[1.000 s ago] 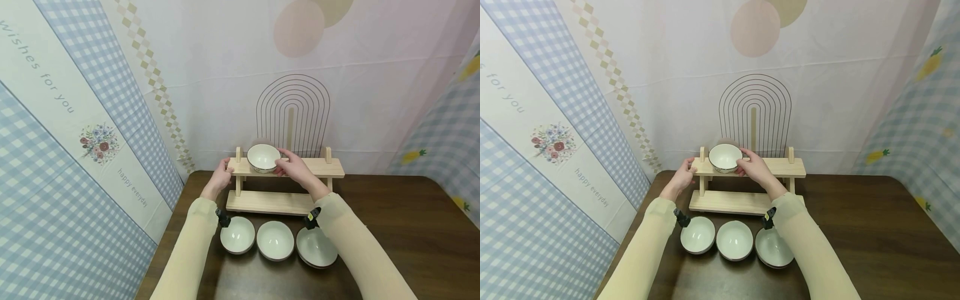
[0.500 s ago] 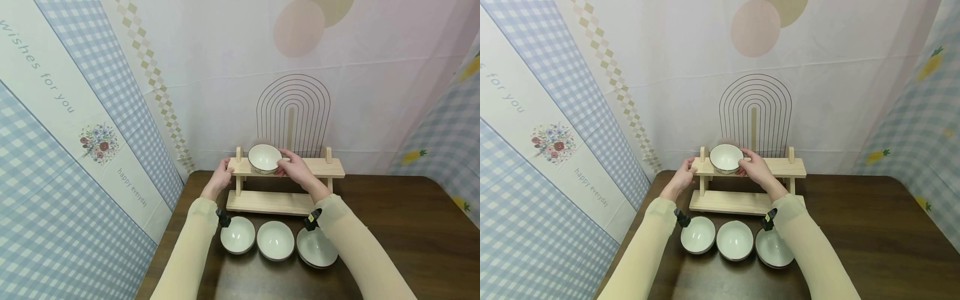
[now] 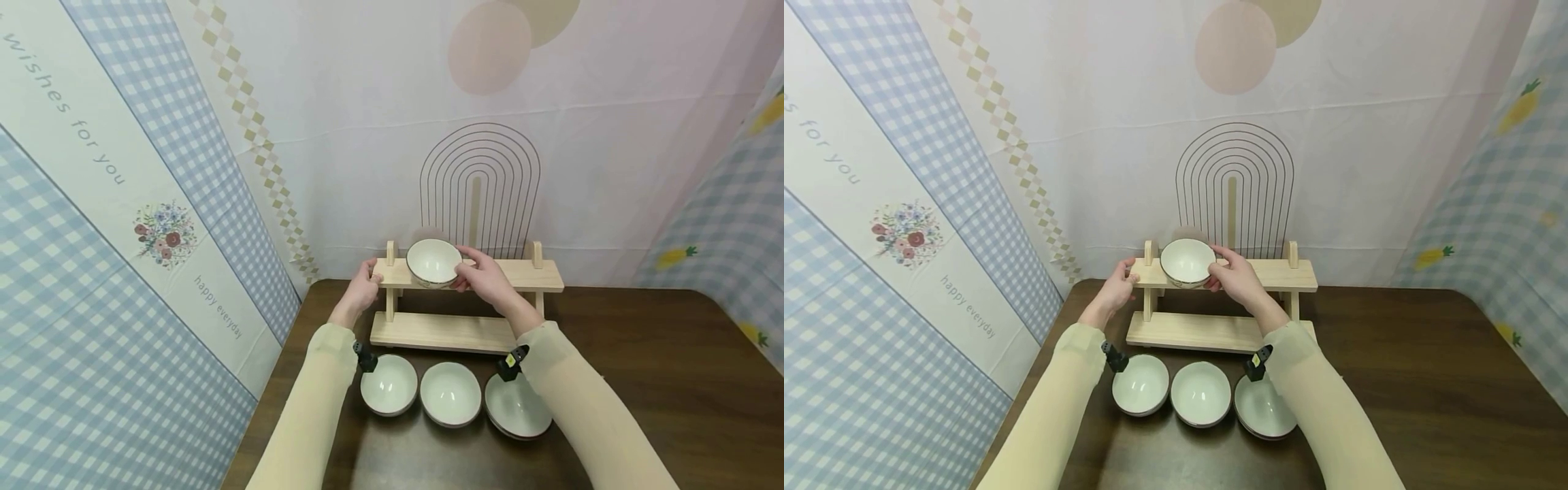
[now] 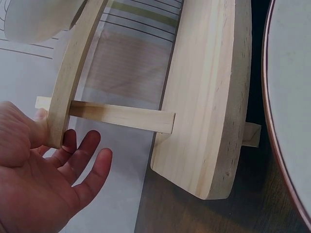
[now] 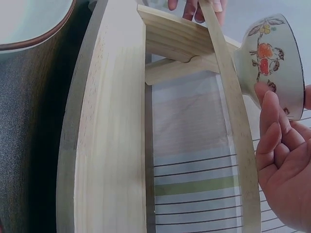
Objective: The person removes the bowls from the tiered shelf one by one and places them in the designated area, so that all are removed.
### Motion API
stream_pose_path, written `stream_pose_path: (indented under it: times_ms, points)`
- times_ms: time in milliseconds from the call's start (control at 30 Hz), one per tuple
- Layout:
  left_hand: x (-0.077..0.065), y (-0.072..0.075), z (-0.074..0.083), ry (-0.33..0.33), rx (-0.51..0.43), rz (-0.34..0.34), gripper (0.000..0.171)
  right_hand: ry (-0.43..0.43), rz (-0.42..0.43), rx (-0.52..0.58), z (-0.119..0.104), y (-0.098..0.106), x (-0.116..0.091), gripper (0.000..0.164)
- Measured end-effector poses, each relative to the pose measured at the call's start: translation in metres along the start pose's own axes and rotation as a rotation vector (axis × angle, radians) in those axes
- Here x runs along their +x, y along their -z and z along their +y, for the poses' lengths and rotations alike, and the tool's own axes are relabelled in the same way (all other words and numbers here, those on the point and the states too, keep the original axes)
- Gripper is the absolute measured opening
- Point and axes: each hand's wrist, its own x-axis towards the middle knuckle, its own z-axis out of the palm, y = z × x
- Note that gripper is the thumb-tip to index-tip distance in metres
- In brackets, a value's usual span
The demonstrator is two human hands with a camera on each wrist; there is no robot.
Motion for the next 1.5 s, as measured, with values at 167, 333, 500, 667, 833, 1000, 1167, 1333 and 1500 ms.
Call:
stream_pose_path:
  times_ms: [167, 333, 500, 667, 833, 1000, 1167, 1333, 1500]
  points:
    - [0.000, 0.001, 0.000, -0.001, 0.008, 0.003, 0.054, 0.024, 0.002, -0.021, 0.002, 0.001, -0.005, 0.064]
    - [-0.002, 0.002, -0.001, -0.003, 0.010, 0.002, 0.054, 0.046, 0.000, -0.050, 0.003, 0.001, -0.012, 0.064]
    - [-0.003, 0.004, -0.003, -0.003, 0.016, -0.001, 0.054, 0.062, -0.001, -0.028, 0.005, 0.001, -0.019, 0.064]
    - [-0.005, 0.006, -0.003, 0.006, 0.020, -0.010, 0.055, 0.056, -0.001, -0.001, 0.005, 0.000, -0.027, 0.063]
    - [-0.006, 0.008, -0.004, 0.012, 0.009, -0.025, 0.056, 0.040, -0.014, 0.006, 0.005, -0.003, -0.037, 0.063]
    - [-0.006, 0.009, -0.005, 0.010, -0.002, -0.036, 0.056, 0.026, -0.038, 0.043, 0.006, -0.008, -0.048, 0.063]
    - [-0.007, 0.007, -0.004, -0.003, 0.004, -0.031, 0.056, 0.023, -0.062, 0.048, 0.008, -0.012, -0.061, 0.063]
    - [-0.008, 0.006, -0.003, -0.017, 0.007, -0.031, 0.055, 0.032, -0.081, -0.022, 0.011, -0.013, -0.073, 0.060]
    - [-0.008, 0.006, -0.002, -0.018, 0.001, -0.039, 0.055, 0.023, -0.091, -0.049, 0.015, -0.013, -0.086, 0.058]
